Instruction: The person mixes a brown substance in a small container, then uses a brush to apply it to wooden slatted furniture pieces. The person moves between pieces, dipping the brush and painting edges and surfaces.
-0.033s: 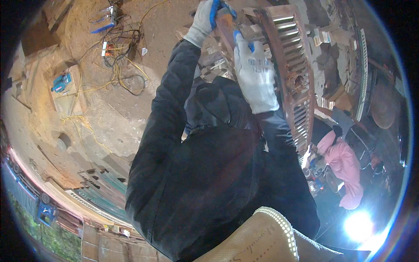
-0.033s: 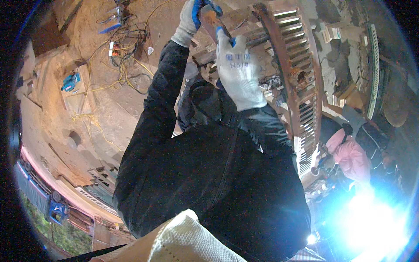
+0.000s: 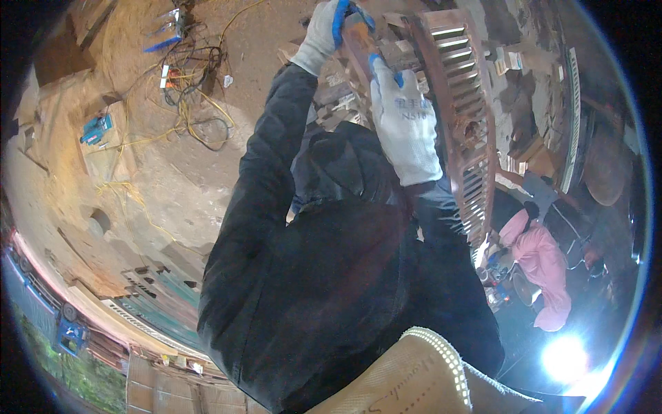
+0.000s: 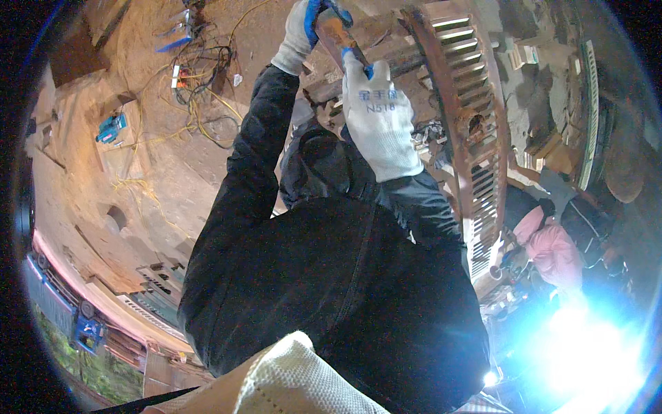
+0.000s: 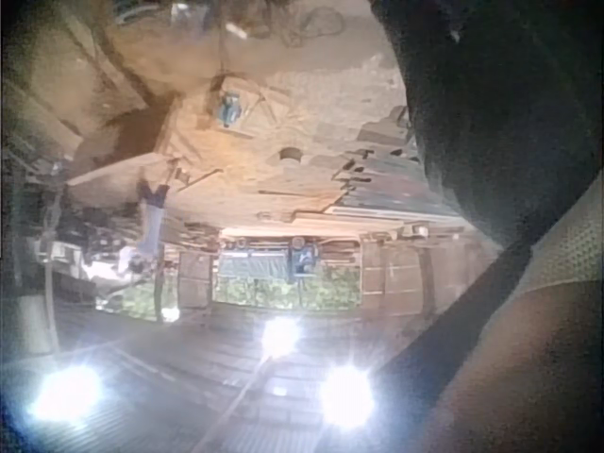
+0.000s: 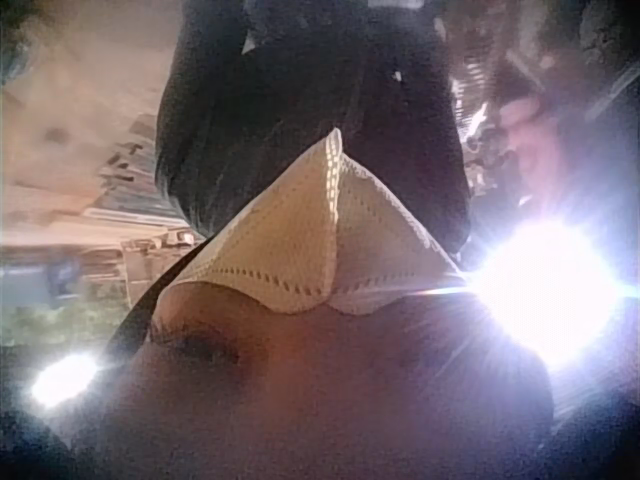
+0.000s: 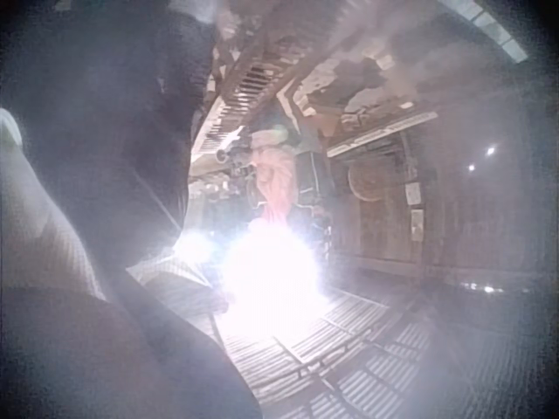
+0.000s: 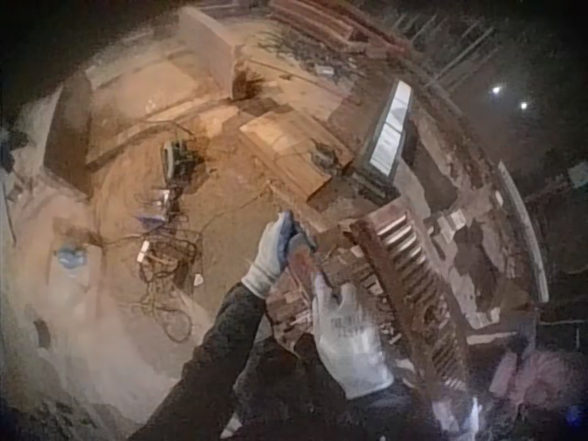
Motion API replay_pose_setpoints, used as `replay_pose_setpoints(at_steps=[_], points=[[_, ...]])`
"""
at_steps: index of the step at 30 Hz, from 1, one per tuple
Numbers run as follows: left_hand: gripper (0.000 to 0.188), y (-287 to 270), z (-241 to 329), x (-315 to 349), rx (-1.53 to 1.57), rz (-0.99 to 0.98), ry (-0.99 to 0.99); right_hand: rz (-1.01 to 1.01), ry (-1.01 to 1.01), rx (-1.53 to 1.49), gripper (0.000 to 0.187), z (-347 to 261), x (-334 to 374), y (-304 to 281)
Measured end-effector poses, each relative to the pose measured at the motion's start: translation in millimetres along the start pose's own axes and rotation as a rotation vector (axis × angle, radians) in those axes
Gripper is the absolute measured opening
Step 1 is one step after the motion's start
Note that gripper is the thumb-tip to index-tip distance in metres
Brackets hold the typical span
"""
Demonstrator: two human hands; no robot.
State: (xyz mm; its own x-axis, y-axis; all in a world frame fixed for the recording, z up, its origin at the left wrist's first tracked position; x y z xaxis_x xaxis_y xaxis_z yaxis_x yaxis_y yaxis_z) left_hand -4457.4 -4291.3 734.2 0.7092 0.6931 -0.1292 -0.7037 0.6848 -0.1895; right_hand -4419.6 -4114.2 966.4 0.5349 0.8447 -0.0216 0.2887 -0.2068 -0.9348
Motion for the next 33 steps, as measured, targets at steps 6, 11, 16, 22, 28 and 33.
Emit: replay_pose_setpoints(at_steps=[6, 11, 16, 22, 28, 33], points=[[0.053, 21, 15, -5, 0.62, -0.179, -0.205, 0.133, -0.1, 0.029, 0.033, 12, -33, -3], [0.06, 18, 26, -3, 0.684, -0.226, -0.231, 0.071, -0.119, 0.07, 0.031, 0, -29, 8], [0.066, 10, 40, 3, 0.646, -0.238, -0.222, 0.045, -0.041, -0.122, 0.031, 10, -3, -10], [0.062, 0, 50, 2, 0.389, -0.222, -0.121, -0.015, 0.012, -0.224, 0.032, 26, 5, -1], [0.05, -11, 63, -1, 0.194, -0.153, 0.086, 0.029, -0.143, -0.016, 0.034, 19, -6, 17], [0.048, -12, 51, 1, 0.173, -0.148, 0.03, -0.035, -0.088, -0.058, 0.035, 16, 2, 9]])
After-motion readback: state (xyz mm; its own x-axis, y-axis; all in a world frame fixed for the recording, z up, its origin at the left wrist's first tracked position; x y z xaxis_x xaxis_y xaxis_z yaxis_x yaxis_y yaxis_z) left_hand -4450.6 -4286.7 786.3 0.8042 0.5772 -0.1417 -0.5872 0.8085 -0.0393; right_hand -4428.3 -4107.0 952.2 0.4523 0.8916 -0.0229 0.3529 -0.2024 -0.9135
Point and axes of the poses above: each hand's wrist, its own x-axis away from the middle knuckle, its own y-axis out of the palm, z = x × y, the point moved 9 cm from there along -x, towards the middle knuckle, and after that the axes turned 11 degrees about -x, right-handed, at the moved point
